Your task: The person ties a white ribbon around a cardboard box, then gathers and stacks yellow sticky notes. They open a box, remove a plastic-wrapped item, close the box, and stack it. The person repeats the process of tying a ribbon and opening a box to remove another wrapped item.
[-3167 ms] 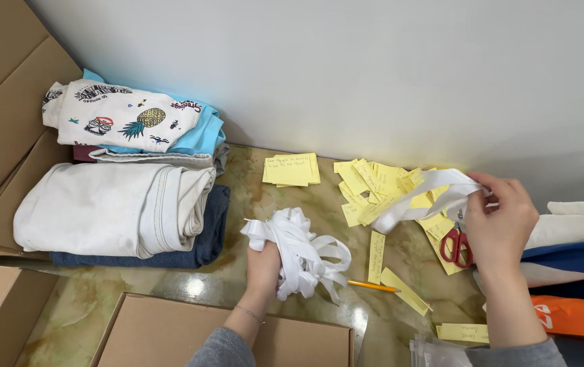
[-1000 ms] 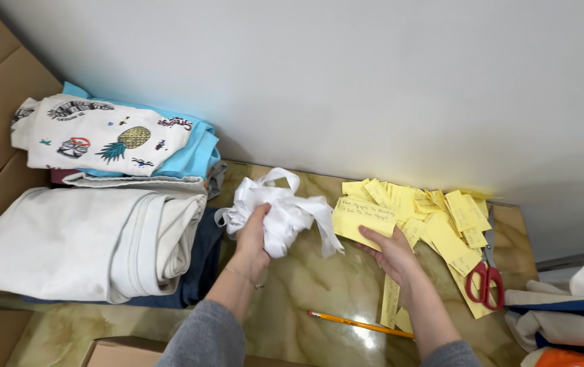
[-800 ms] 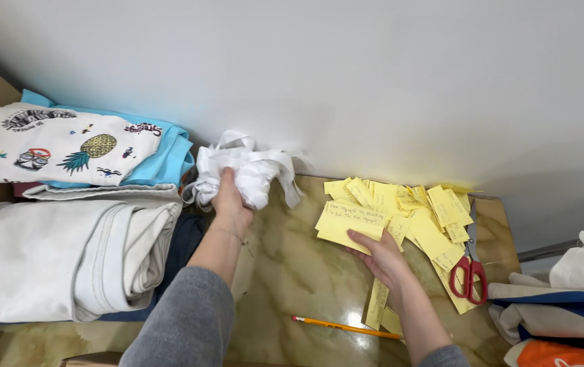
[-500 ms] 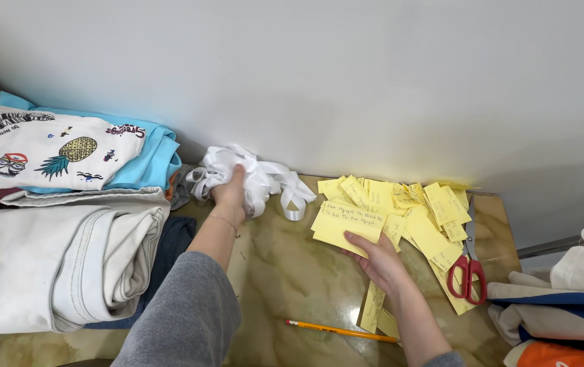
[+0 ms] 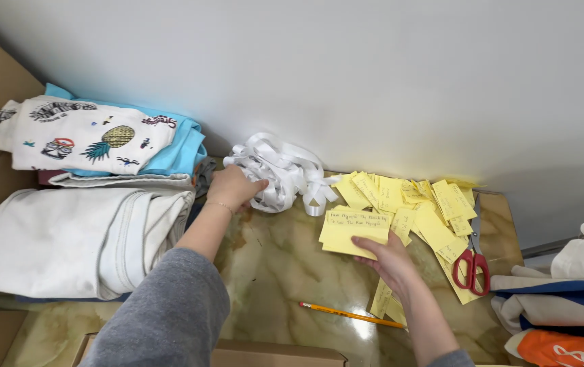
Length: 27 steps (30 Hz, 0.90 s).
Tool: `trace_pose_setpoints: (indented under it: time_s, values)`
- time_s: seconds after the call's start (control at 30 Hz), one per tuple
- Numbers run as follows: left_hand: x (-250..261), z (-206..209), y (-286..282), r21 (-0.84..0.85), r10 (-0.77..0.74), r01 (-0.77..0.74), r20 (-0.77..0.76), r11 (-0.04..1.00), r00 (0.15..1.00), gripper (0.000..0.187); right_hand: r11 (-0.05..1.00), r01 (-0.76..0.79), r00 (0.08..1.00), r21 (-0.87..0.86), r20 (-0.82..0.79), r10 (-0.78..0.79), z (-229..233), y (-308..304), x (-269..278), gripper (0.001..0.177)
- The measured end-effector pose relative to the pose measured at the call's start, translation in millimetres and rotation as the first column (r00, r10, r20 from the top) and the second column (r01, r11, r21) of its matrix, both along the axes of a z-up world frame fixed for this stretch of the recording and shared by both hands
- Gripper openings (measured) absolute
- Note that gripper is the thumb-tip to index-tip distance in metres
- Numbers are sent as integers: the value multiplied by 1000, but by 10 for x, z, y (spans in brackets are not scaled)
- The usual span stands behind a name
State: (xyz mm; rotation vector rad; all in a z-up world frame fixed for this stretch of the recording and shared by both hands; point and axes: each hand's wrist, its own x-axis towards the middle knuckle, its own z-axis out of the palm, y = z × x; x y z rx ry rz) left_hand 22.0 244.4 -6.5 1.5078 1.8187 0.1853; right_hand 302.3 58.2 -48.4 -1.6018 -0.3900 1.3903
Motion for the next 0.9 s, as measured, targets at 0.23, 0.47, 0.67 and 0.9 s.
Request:
trace_pose_setpoints:
  time_s: [0.23, 0.47, 0.67, 0.9]
  values:
    - [-75, -141, -281, 165, -30, 59, -172, 985, 985, 87, 978, -197, 972, -68, 117, 204, 196, -259, -686, 75]
    - [-2, 332, -1926, 87, -169, 153, 217, 984, 961, 74, 945, -285, 877, -157, 355, 324, -417, 0, -1061, 71]
    - [-292, -80, -2881, 331, -335, 197, 437, 923, 835, 41, 877, -388, 694, -284, 536, 481, -362, -287, -963, 56]
    - [-912, -358, -3121, 434, -148, -57, 424, 899, 893, 28, 988, -77, 742, 134, 670, -33, -242, -1040, -219, 19]
